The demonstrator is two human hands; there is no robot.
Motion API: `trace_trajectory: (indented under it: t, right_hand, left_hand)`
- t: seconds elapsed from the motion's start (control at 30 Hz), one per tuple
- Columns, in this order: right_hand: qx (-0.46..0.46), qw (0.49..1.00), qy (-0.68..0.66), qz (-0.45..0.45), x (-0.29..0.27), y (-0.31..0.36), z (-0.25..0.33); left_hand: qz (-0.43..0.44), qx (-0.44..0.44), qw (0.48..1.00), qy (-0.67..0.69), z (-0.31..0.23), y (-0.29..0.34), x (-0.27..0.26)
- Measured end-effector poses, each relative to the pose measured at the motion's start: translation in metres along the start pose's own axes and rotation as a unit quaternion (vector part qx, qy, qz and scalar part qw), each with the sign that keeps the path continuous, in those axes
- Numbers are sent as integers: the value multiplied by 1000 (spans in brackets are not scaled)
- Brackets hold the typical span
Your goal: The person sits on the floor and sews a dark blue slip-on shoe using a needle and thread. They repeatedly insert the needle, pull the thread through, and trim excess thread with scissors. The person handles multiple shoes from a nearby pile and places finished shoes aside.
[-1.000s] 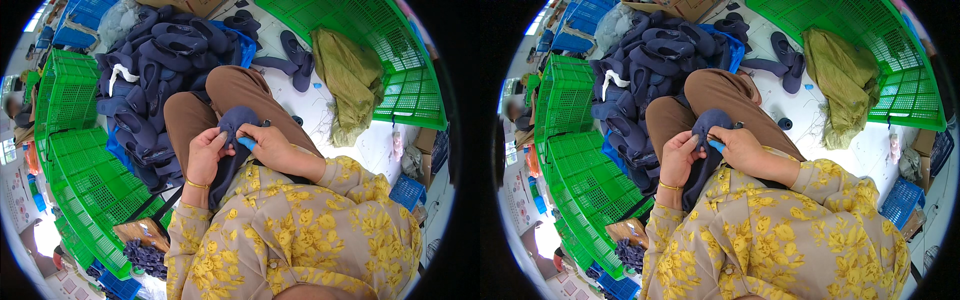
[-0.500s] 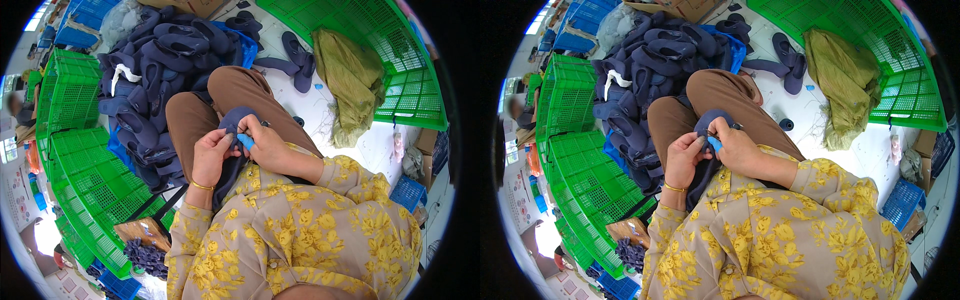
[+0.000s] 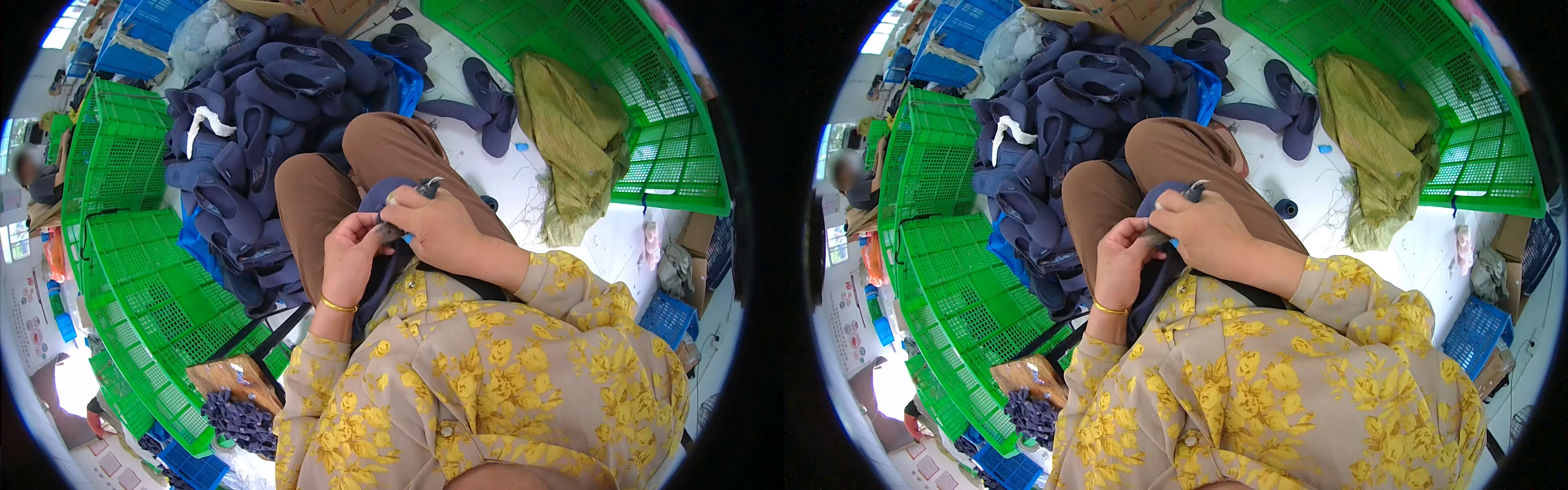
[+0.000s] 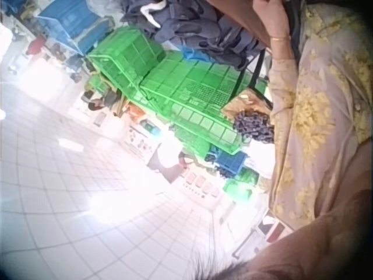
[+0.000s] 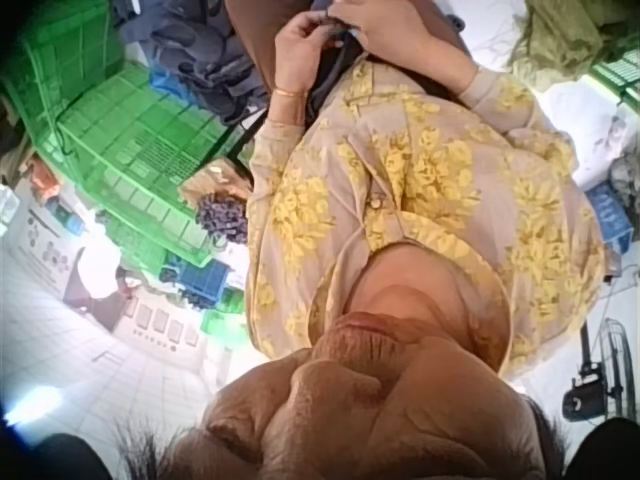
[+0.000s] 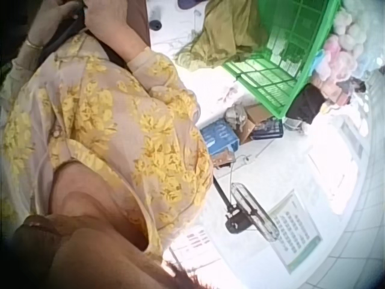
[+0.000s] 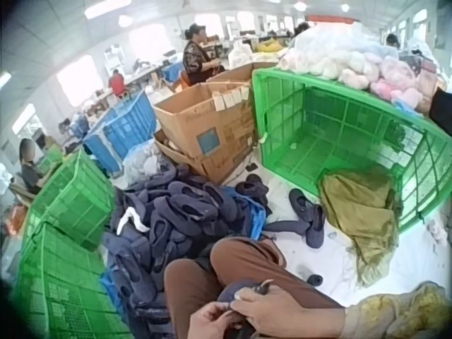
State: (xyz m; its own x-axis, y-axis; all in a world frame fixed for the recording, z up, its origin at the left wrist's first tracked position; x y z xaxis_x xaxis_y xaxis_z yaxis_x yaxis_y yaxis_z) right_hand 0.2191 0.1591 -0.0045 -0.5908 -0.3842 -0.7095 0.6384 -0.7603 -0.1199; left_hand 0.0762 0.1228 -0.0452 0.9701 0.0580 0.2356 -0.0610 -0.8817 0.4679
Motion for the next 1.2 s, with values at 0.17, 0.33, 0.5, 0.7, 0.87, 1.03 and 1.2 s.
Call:
trace_trajectory:
  t: [0.17,0.33,0.5,0.7,0.87,1.03,1.2]
  right_hand:
    - [-102,977,-23,-185,-20,-20,28]
    - [57,961,-260,-79,-29,-29,-5]
    - [30,994,-101,-5,1,-3,-9]
    - [-47,998,33,16,9,-1,-8]
    - [-128,981,16,-142,-5,-4,14]
    - [112,786,-607,-36,-29,-24,11]
    - [24,837,-542,-66,-93,-13,33]
  left_hand:
    - [2,40,992,-122,12,-5,-5]
    - [-35,-8,999,-5,7,-2,-9]
    - [10,7,1000,11,4,-2,-8]
    - [8,4,1000,-4,6,0,-5]
    - [14,26,997,-65,15,-5,-7]
    - [-36,9,998,-54,-3,1,-1]
    - [-39,57,994,-80,3,-3,-3]
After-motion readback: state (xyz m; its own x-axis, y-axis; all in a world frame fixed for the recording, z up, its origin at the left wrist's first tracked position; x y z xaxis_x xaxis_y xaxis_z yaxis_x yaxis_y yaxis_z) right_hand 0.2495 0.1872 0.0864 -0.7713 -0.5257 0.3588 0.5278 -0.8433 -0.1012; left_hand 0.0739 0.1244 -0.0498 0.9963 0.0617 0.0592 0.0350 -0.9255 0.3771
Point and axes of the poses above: each hand's wrist, its own y-axis away from the middle knuckle, its own x-axis out of the palm, z = x × y, the point moved 5 cm from there along -y, towards the middle knuckle, and after that the axes turned 3 degrees about z, right-handed, at the moved point
